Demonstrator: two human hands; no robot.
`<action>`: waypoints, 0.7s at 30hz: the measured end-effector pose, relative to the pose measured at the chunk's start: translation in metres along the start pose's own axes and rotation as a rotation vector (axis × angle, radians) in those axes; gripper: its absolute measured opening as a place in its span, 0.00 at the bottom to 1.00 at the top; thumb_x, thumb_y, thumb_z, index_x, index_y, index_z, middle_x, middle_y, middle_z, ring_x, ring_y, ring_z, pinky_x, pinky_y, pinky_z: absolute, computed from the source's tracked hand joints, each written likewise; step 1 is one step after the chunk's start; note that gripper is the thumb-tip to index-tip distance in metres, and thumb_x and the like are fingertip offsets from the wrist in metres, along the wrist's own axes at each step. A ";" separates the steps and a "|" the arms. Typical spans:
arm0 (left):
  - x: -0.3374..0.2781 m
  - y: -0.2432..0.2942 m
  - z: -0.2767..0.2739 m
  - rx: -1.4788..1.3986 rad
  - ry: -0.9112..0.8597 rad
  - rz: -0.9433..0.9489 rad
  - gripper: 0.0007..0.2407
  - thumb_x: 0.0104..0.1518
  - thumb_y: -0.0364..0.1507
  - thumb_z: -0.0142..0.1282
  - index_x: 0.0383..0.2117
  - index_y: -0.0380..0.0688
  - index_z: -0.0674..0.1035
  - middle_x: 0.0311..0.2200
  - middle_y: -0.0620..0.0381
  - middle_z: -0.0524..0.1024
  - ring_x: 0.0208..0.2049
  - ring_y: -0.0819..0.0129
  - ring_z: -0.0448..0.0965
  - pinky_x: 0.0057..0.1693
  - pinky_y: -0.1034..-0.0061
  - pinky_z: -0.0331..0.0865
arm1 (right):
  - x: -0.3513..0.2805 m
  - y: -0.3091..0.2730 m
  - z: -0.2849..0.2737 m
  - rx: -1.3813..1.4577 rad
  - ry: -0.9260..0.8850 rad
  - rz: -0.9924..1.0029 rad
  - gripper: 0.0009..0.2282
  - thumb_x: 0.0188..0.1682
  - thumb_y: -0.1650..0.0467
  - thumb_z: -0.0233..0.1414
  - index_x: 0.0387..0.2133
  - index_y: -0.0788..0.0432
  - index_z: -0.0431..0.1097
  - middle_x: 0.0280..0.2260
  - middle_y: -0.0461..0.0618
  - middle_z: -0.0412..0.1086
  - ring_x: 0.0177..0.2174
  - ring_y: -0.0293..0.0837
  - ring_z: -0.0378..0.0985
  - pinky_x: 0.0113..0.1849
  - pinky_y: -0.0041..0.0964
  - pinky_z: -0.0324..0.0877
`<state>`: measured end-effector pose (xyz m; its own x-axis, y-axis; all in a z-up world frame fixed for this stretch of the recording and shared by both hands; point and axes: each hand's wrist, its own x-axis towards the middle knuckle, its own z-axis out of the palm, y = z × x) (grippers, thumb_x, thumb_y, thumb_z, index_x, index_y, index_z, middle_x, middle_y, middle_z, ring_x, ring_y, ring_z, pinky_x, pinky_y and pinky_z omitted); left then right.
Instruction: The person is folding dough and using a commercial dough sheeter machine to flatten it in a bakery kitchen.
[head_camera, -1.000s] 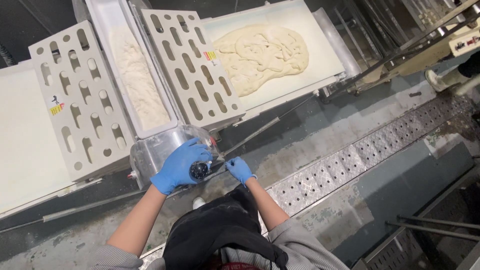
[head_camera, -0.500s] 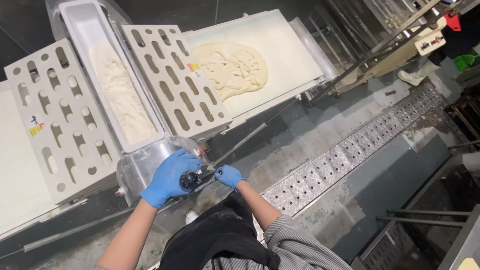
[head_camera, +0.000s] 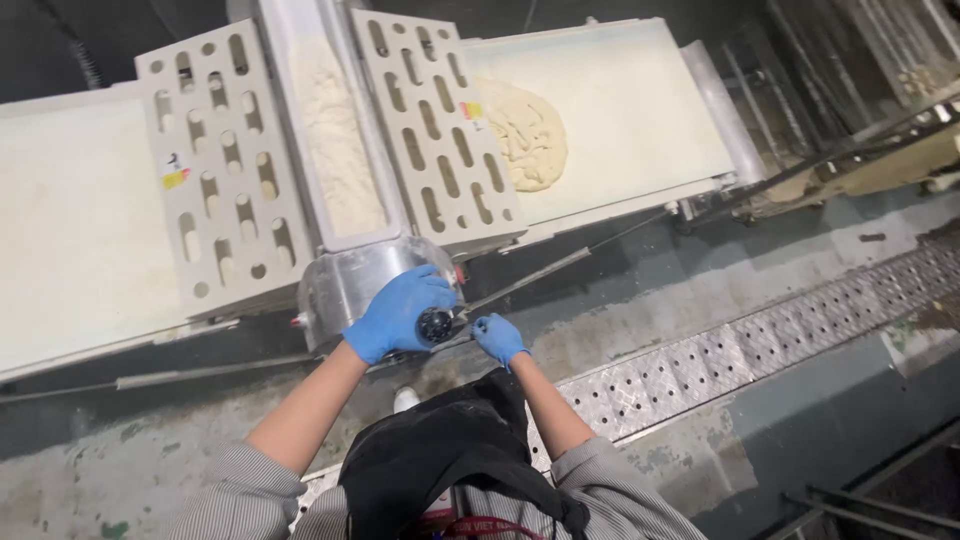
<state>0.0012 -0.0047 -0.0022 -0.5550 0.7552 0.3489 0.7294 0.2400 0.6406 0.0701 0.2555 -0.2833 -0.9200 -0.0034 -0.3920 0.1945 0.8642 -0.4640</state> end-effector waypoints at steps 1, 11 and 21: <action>0.001 0.000 0.001 0.034 -0.027 0.031 0.14 0.34 0.32 0.65 0.30 0.48 0.81 0.35 0.54 0.80 0.42 0.56 0.79 0.62 0.63 0.65 | -0.003 -0.002 -0.004 -0.001 0.018 0.000 0.13 0.49 0.59 0.49 0.34 0.50 0.80 0.41 0.60 0.73 0.41 0.61 0.77 0.45 0.53 0.72; 0.000 -0.002 0.005 0.100 -0.054 0.044 0.11 0.38 0.32 0.63 0.29 0.50 0.82 0.34 0.57 0.80 0.41 0.60 0.79 0.59 0.67 0.67 | -0.001 0.006 -0.001 0.017 0.043 -0.036 0.13 0.47 0.61 0.52 0.37 0.52 0.80 0.42 0.58 0.73 0.42 0.59 0.77 0.46 0.50 0.72; -0.001 0.000 0.003 0.128 -0.063 0.023 0.09 0.35 0.32 0.63 0.25 0.51 0.82 0.31 0.57 0.79 0.39 0.58 0.78 0.55 0.67 0.69 | -0.009 -0.003 -0.006 -0.003 0.064 -0.036 0.12 0.48 0.61 0.51 0.38 0.51 0.79 0.41 0.56 0.72 0.42 0.59 0.77 0.45 0.51 0.72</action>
<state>0.0027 -0.0036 -0.0040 -0.5144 0.7971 0.3161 0.7888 0.2953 0.5390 0.0761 0.2556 -0.2734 -0.9462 -0.0030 -0.3235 0.1596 0.8655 -0.4749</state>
